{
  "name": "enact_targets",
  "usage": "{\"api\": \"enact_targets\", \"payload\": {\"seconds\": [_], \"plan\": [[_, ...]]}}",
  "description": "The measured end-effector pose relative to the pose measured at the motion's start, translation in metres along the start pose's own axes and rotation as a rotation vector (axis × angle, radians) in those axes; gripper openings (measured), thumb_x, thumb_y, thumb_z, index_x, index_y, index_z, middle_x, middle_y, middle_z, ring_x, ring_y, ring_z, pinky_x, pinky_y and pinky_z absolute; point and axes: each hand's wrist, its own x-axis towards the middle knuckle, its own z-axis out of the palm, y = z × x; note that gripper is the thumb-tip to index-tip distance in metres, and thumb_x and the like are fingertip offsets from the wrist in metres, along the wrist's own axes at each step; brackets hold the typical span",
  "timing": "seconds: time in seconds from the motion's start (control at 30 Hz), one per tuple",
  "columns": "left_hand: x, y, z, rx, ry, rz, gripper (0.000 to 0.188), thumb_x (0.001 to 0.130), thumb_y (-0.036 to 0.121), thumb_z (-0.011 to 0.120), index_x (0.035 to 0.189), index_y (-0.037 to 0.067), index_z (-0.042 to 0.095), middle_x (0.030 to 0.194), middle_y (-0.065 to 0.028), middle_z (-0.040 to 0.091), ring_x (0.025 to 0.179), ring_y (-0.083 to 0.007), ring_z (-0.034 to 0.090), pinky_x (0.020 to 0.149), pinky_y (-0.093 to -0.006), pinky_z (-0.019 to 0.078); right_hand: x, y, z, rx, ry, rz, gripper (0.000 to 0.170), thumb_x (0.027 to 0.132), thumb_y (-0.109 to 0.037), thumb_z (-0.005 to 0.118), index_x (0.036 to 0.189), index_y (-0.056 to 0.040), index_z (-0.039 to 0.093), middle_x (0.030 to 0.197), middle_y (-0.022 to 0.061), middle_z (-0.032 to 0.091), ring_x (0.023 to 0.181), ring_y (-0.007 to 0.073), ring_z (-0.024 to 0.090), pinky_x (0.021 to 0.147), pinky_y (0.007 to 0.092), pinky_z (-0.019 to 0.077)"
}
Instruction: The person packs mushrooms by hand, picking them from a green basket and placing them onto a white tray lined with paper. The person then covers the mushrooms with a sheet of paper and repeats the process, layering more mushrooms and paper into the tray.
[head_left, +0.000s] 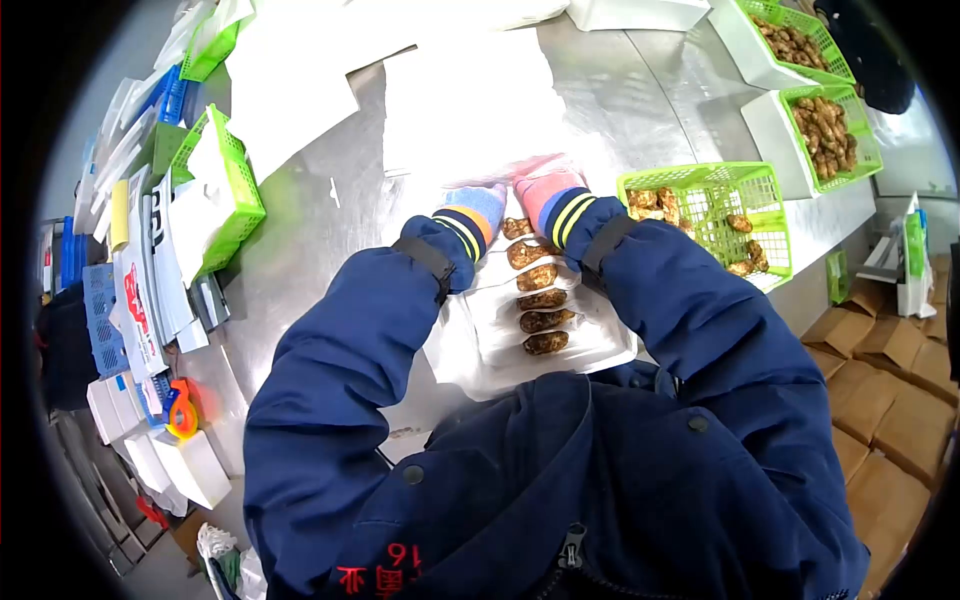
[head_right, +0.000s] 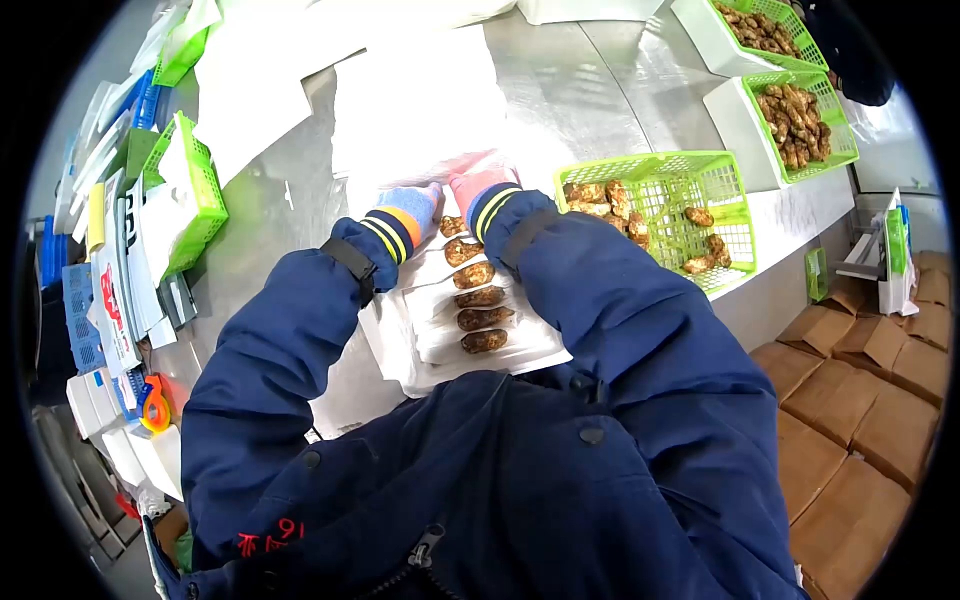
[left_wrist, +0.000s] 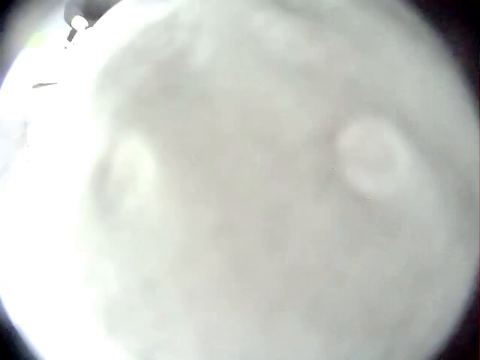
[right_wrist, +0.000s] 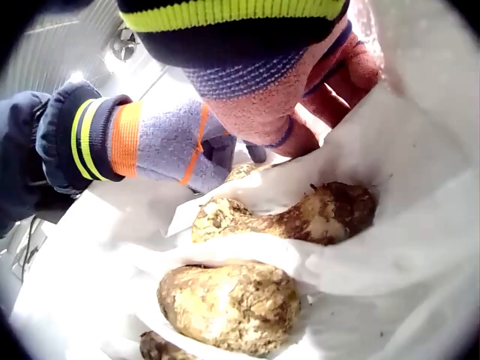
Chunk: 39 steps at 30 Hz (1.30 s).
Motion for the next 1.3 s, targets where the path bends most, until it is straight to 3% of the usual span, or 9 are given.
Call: {"api": "enact_targets", "payload": {"seconds": [0.37, 0.6, 0.67, 0.77, 0.87, 1.0, 1.13, 1.17, 1.3], "plan": [[0.022, -0.011, 0.028, 0.058, 0.009, 0.101, 0.016, 0.078, 0.011, 0.055, 0.091, 0.010, 0.064, 0.086, -0.0158, 0.064, 0.083, -0.0338, 0.061, 0.073, -0.0402, 0.0489, 0.007, -0.011, -0.011, -0.138, -0.132, 0.058, 0.022, 0.081, -0.017, 0.053, 0.096, -0.0154, 0.069, 0.089, 0.0038, 0.069, 0.085, 0.0209, 0.066, 0.070, 0.0351, 0.0513], [-0.009, 0.004, -0.003, 0.219, 0.278, 0.178, 0.014, 0.074, 0.012, 0.059, 0.086, 0.008, 0.065, 0.091, -0.0141, 0.059, 0.085, -0.0335, 0.059, 0.071, -0.0409, 0.0480, -0.017, -0.005, -0.015, -0.253, 0.237, -0.130, 0.023, 0.079, -0.018, 0.057, 0.098, -0.0107, 0.066, 0.103, 0.0090, 0.063, 0.097, 0.0215, 0.061, 0.079, 0.0344, 0.0474], [-0.016, 0.009, 0.004, 0.108, 0.315, 0.158, 0.013, 0.073, 0.012, 0.061, 0.084, 0.006, 0.064, 0.094, -0.0149, 0.059, 0.087, -0.0332, 0.059, 0.072, -0.0410, 0.0482, -0.036, -0.015, -0.039, -0.257, 0.024, -0.116, 0.024, 0.080, -0.016, 0.055, 0.101, -0.0099, 0.065, 0.102, 0.0090, 0.063, 0.097, 0.0229, 0.061, 0.079, 0.0355, 0.0480], [-0.018, 0.006, 0.009, 0.002, 0.020, 0.035, 0.010, 0.075, 0.013, 0.060, 0.082, 0.005, 0.060, 0.081, -0.0193, 0.061, 0.080, -0.0354, 0.060, 0.070, -0.0424, 0.0482, -0.024, -0.012, 0.007, 0.027, 0.140, -0.024, 0.024, 0.079, -0.014, 0.055, 0.100, -0.0086, 0.064, 0.097, 0.0106, 0.065, 0.090, 0.0239, 0.063, 0.073, 0.0366, 0.0499], [-0.028, 0.007, 0.005, -0.334, 0.043, 0.035, 0.041, 0.082, 0.020, 0.058, 0.121, 0.008, 0.050, 0.096, -0.0206, 0.062, 0.089, -0.0354, 0.060, 0.078, -0.0403, 0.0479, -0.032, -0.004, 0.010, 0.029, 0.224, -0.105, 0.023, 0.077, -0.012, 0.055, 0.098, -0.0073, 0.062, 0.094, 0.0130, 0.065, 0.089, 0.0259, 0.064, 0.072, 0.0378, 0.0501], [-0.032, 0.009, 0.004, -0.205, -0.049, 0.067, 0.040, 0.083, 0.019, 0.057, 0.119, 0.004, 0.052, 0.107, -0.0201, 0.059, 0.099, -0.0355, 0.056, 0.088, -0.0392, 0.0444, -0.113, 0.056, -0.013, 0.286, 0.781, -0.065, 0.023, 0.072, -0.010, 0.057, 0.094, -0.0088, 0.062, 0.089, 0.0113, 0.063, 0.083, 0.0298, 0.061, 0.076, 0.0403, 0.0477], [-0.033, 0.004, 0.007, -0.172, -0.007, 0.100, 0.034, 0.085, 0.019, 0.055, 0.117, 0.007, 0.056, 0.106, -0.0190, 0.060, 0.098, -0.0346, 0.056, 0.087, -0.0387, 0.0444, -0.192, 0.216, 0.013, 0.109, 0.355, 0.581, 0.024, 0.074, -0.015, 0.057, 0.095, -0.0057, 0.064, 0.091, 0.0182, 0.064, 0.087, 0.0350, 0.061, 0.076, 0.0423, 0.0493], [-0.030, -0.009, 0.025, -0.184, 0.136, 0.200, 0.034, 0.084, 0.019, 0.055, 0.117, 0.009, 0.057, 0.103, -0.0186, 0.061, 0.095, -0.0341, 0.058, 0.084, -0.0386, 0.0456, -0.213, 0.236, 0.002, 0.046, 0.031, 0.659, 0.022, 0.073, -0.017, 0.056, 0.089, -0.0044, 0.066, 0.089, 0.0196, 0.065, 0.087, 0.0360, 0.062, 0.075, 0.0434, 0.0495], [-0.028, -0.015, 0.029, -0.399, 0.046, 0.034, 0.031, 0.083, 0.017, 0.059, 0.113, 0.013, 0.060, 0.093, -0.0178, 0.064, 0.082, -0.0323, 0.062, 0.074, -0.0370, 0.0491, -0.243, 0.298, 0.073, 0.090, -0.072, 0.646, 0.024, 0.074, -0.016, 0.053, 0.086, 0.0004, 0.065, 0.089, 0.0230, 0.064, 0.089, 0.0368, 0.061, 0.077, 0.0427, 0.0493]]}}
